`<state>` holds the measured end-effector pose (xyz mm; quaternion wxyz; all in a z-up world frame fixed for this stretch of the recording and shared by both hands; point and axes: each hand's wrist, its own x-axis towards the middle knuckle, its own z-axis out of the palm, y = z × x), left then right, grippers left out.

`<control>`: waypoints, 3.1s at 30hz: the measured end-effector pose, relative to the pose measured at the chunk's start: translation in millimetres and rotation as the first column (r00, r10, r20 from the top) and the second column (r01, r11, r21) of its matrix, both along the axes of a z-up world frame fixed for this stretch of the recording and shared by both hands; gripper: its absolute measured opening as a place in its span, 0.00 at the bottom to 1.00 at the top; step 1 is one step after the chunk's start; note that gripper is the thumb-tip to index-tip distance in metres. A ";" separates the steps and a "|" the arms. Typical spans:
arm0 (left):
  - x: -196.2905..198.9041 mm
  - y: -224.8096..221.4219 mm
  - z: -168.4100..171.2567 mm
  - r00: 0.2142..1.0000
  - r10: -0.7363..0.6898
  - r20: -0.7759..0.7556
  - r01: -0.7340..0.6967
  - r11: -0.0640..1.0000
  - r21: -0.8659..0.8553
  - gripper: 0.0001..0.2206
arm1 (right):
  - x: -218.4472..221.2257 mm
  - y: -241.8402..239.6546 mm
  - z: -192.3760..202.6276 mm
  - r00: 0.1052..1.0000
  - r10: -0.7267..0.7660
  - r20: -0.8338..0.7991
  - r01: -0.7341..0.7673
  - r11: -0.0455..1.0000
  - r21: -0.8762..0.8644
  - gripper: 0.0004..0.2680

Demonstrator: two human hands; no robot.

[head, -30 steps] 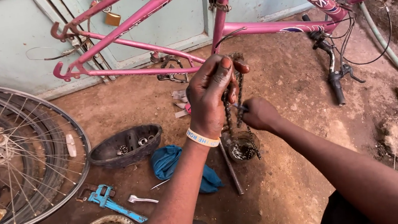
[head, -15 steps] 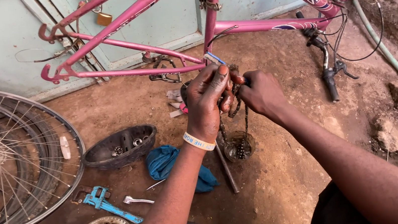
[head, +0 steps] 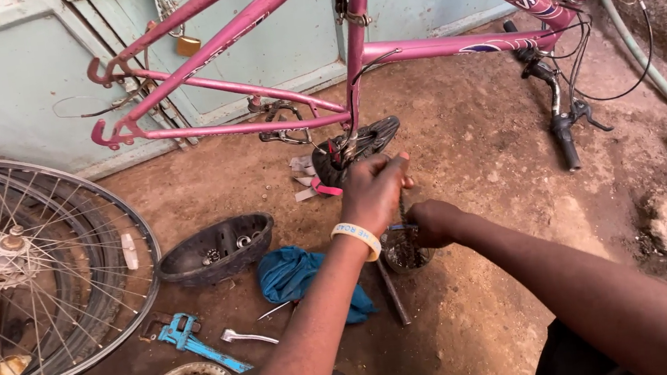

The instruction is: Cleaning a bicycle chain by scrubbing it with a toothbrush and rotating it to reach all links.

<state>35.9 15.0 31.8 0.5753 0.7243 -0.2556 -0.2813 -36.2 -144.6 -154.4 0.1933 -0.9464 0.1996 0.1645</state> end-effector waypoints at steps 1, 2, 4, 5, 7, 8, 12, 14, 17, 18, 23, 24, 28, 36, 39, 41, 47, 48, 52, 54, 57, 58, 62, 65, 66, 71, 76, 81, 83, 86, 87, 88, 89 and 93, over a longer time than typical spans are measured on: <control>0.4 -4.9 -9.6 0.999 -0.033 0.014 0.032 0.999 0.027 0.15 | -0.9 -4.8 -11.9 1.000 0.008 0.004 -0.008 0.996 -0.093 0.12; -0.8 -2.2 -3.5 0.999 -0.032 0.016 0.032 0.999 0.025 0.15 | 0.8 -3.6 -5.0 1.000 0.008 0.006 -0.008 0.995 -0.095 0.12; -5.5 2.5 6.3 0.995 -0.093 0.018 0.093 0.996 0.015 0.15 | -0.7 -1.0 6.7 0.996 -0.065 0.068 0.079 0.968 -0.237 0.12; -6.2 3.8 9.7 0.995 -0.096 0.018 0.096 0.995 0.014 0.15 | -3.6 -4.0 4.1 0.995 -0.068 0.068 0.082 0.968 -0.238 0.12; -6.1 7.6 16.8 0.991 -0.118 0.065 0.115 0.992 0.058 0.15 | -7.3 -9.2 -0.5 0.994 -0.070 0.086 0.090 0.963 -0.253 0.15; -5.9 11.5 20.0 0.991 -0.118 0.066 0.114 0.992 0.056 0.15 | -7.5 -12.0 -6.5 0.994 -0.069 0.087 0.089 0.963 -0.255 0.15; -1.8 24.8 27.8 0.977 -0.202 0.075 0.176 0.949 0.263 0.15 | -2.6 -13.2 -12.7 0.991 -0.120 0.058 0.131 0.960 -0.249 0.12; -0.6 26.1 27.4 0.975 -0.215 0.050 0.186 0.922 0.340 0.17 | 1.2 -12.8 -11.4 0.995 -0.085 0.045 0.094 0.960 -0.264 0.12; 0.3 24.3 24.0 0.973 -0.229 0.015 0.212 0.924 0.319 0.16 | 6.5 -12.0 -23.0 0.999 -0.050 -0.012 0.047 0.978 -0.202 0.15; 1.6 23.4 22.0 0.970 -0.243 0.025 0.221 0.918 0.330 0.16 | 7.5 -9.6 -31.4 0.997 -0.079 0.023 0.081 0.987 -0.142 0.16; 3.1 28.7 26.0 0.966 -0.256 0.033 0.227 0.906 0.358 0.15 | -12.4 -7.4 -96.1 0.992 0.045 -0.120 -0.092 0.904 -0.418 0.16; 3.9 29.2 24.4 0.964 -0.261 0.044 0.231 0.910 0.346 0.13 | -10.7 -10.6 -105.9 0.988 0.075 -0.134 -0.133 0.855 -0.502 0.16; 10.4 24.5 -2.2 0.961 -0.276 0.031 0.251 0.911 0.328 0.13 | 10.5 -19.0 -67.3 0.979 0.105 -0.172 -0.180 0.837 -0.516 0.14; 12.1 43.5 27.6 0.809 -0.563 0.168 0.260 0.600 0.756 0.18 | 15.0 -24.3 27.8 0.968 0.036 -0.247 -0.112 0.947 -0.301 0.09; 18.5 44.4 8.3 0.775 -0.605 0.183 0.198 0.508 0.838 0.15 | 20.9 -18.8 18.7 0.967 0.041 -0.253 -0.110 0.958 -0.266 0.10; 28.0 49.0 8.9 0.779 -0.590 0.210 0.162 0.514 0.842 0.14 | 28.5 -7.3 27.6 0.968 0.044 -0.246 -0.108 0.961 -0.254 0.11; 53.0 72.8 54.6 0.886 -0.370 0.280 0.066 0.697 0.714 0.15 | 37.9 -19.7 1.1 0.956 -0.025 -0.292 -0.114 0.886 -0.449 0.10; 56.4 75.0 58.5 0.904 -0.299 0.307 0.024 0.750 0.661 0.15 | 37.9 -15.8 1.1 0.964 -0.012 -0.267 -0.105 0.903 -0.418 0.10; 54.3 72.8 56.0 0.948 -0.147 0.283 -0.024 0.852 0.523 0.16 | 44.4 -14.1 6.2 0.964 -0.001 -0.265 -0.103 0.919 -0.380 0.08; 59.4 67.6 40.3 0.960 -0.116 0.254 -0.014 0.888 0.461 0.16 | 45.8 -5.7 29.1 0.959 -0.006 -0.285 -0.109 0.916 -0.387 0.07; 66.9 58.1 17.6 0.980 -0.078 0.184 0.010 0.938 0.347 0.15 | 45.3 -2.9 40.4 0.952 -0.032 -0.304 -0.100 0.908 -0.408 0.06; 69.0 54.8 10.0 0.987 -0.070 0.144 0.024 0.953 0.301 0.15 | 44.5 -3.1 39.9 0.952 -0.051 -0.303 -0.085 0.904 -0.419 0.07; 54.0 49.1 30.7 0.994 -0.071 0.079 0.064 0.994 0.092 0.13 | 25.3 -20.9 -31.9 0.966 0.103 -0.237 -0.197 0.886 -0.419 0.11; 46.4 38.2 30.1 0.997 -0.070 -0.018 0.064 0.973 -0.220 0.10 | 18.9 -20.8 -44.4 0.990 0.076 -0.120 -0.126 0.857 -0.500 0.08; 43.4 36.4 33.0 0.994 -0.073 -0.085 0.042 0.947 -0.318 0.08 | 17.6 -23.4 -48.6 0.989 0.104 -0.108 -0.147 0.812 -0.565 0.07; 35.9 30.0 46.1 0.960 -0.132 -0.246 -0.005 0.871 -0.491 0.06 | -12.6 -34.4 -103.3 0.846 0.369 -0.386 -0.473 0.184 -0.861 0.05; 49.1 7.3 -14.9 0.996 0.006 -0.093 -0.007 1.000 -0.011 0.09 | -30.8 -8.4 -77.4 0.786 0.597 -0.161 -0.479 0.425 -0.768 0.05; 37.2 16.2 -10.6 0.987 -0.035 -0.158 0.029 0.999 -0.038 0.13 | -26.1 14.7 -35.9 0.939 0.337 -0.062 -0.312 0.766 -0.562 0.03; 34.6 18.4 -10.7 0.983 -0.058 -0.173 0.050 0.997 -0.052 0.14 | -30.0 5.1 -41.9 0.919 0.393 -0.011 -0.332 0.762 -0.556 0.07; 34.2 17.7 -10.9 0.977 -0.029 -0.212 0.006 0.994 -0.110 0.16 | -40.0 9.4 -29.1 0.936 0.343 -0.075 -0.346 0.866 -0.361 0.07; 34.6 17.3 -16.1 0.966 -0.003 -0.257 -0.035 0.989 -0.142 0.16 | -38.7 1.6 -42.0 0.946 0.323 -0.010 -0.299 0.865 -0.402 0.06; 34.6 17.7 -21.1 0.953 0.021 -0.302 -0.076 0.982 -0.172 0.17 | -37.6 -5.2 -55.0 0.951 0.303 0.056 -0.249 0.863 -0.440 0.06; 32.2 20.4 -19.9 0.951 0.018 -0.308 -0.069 0.985 -0.157 0.17 | -45.4 3.5 -41.7 0.954 0.295 0.054 -0.245 0.871 -0.426 0.06; 25.8 27.6 -4.6 0.958 0.043 -0.284 -0.079 0.990 -0.120 0.18 | -53.6 -5.8 -57.2 0.956 0.286 0.057 -0.245 0.893 -0.378 0.07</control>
